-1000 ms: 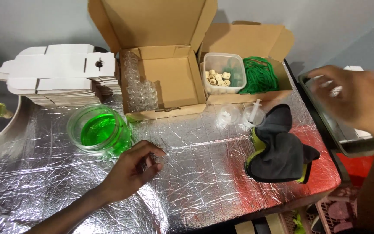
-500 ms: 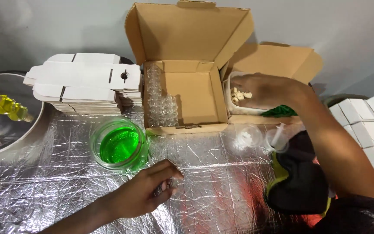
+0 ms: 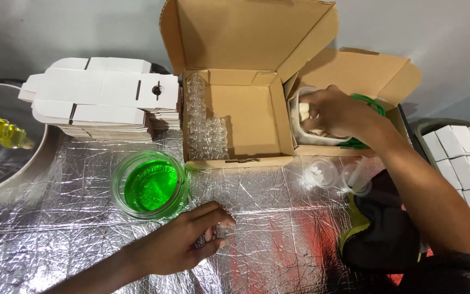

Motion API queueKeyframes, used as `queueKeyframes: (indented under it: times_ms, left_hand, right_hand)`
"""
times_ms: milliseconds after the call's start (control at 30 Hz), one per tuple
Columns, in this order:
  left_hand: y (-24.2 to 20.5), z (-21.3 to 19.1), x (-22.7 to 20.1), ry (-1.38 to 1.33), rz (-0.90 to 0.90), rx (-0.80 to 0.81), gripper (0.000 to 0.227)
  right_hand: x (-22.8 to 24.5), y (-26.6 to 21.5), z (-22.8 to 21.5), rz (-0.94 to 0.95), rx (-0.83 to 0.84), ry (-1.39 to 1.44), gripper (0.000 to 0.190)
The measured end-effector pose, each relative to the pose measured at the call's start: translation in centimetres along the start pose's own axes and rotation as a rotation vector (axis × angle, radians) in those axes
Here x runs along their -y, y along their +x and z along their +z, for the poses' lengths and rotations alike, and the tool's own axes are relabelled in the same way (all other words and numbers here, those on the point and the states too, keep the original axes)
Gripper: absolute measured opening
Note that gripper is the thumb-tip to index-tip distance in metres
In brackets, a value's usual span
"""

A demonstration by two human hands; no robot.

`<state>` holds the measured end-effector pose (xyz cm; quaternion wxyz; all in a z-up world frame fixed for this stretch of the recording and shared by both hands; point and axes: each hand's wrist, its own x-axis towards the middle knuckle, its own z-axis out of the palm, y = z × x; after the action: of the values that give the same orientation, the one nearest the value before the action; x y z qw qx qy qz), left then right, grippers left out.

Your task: Folding a small box, filling a bottle with liquid using a syringe, and attaching a cap.

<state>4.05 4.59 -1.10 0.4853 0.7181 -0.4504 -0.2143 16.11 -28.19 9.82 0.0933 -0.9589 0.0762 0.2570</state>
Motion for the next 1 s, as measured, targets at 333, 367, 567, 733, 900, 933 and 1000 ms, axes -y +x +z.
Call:
queueKeyframes:
  times_ms: [333,367,567,733,900,933,1000]
  left_hand:
    - [-0.1,0.1,-0.1,0.003,-0.007,0.005,0.031]
    - [-0.1,0.1,-0.1,0.002,0.006,-0.002,0.03]
    - [-0.1,0.1,0.0,-0.008,0.022,-0.017,0.026]
    - [-0.1,0.0,-0.2,-0.015,0.019,-0.026,0.024]
    - [-0.1,0.4,0.7,-0.124,-0.059,-0.094,0.028]
    - [0.0,0.3,0.4,-0.122,-0.062,-0.098,0.028]
    - [0.1,0.4,-0.3,-0.155,-0.184,-0.103,0.054]
  right_hand:
    - [-2.0,-1.9,-2.7,-0.121,-0.124,-0.036,0.041]
    - [-2.3,-2.0,-3.1,-0.144,-0.109,-0.043,0.037]
    - [-2.6,-3.2,-4.7,-0.11,-0.014,0.088,0.043]
    - [-0.2,-6.5,-4.3,-0.06,0.018,0.083,0.037]
    - [1.6,-8.9,1.5,-0.475,0.148,-0.031,0.026]
    - [2.5,-9.6,3.2,-0.48,0.15,-0.031,0.026]
    - [4.4,-10.9,6.6,-0.593,0.25,-0.086,0.028]
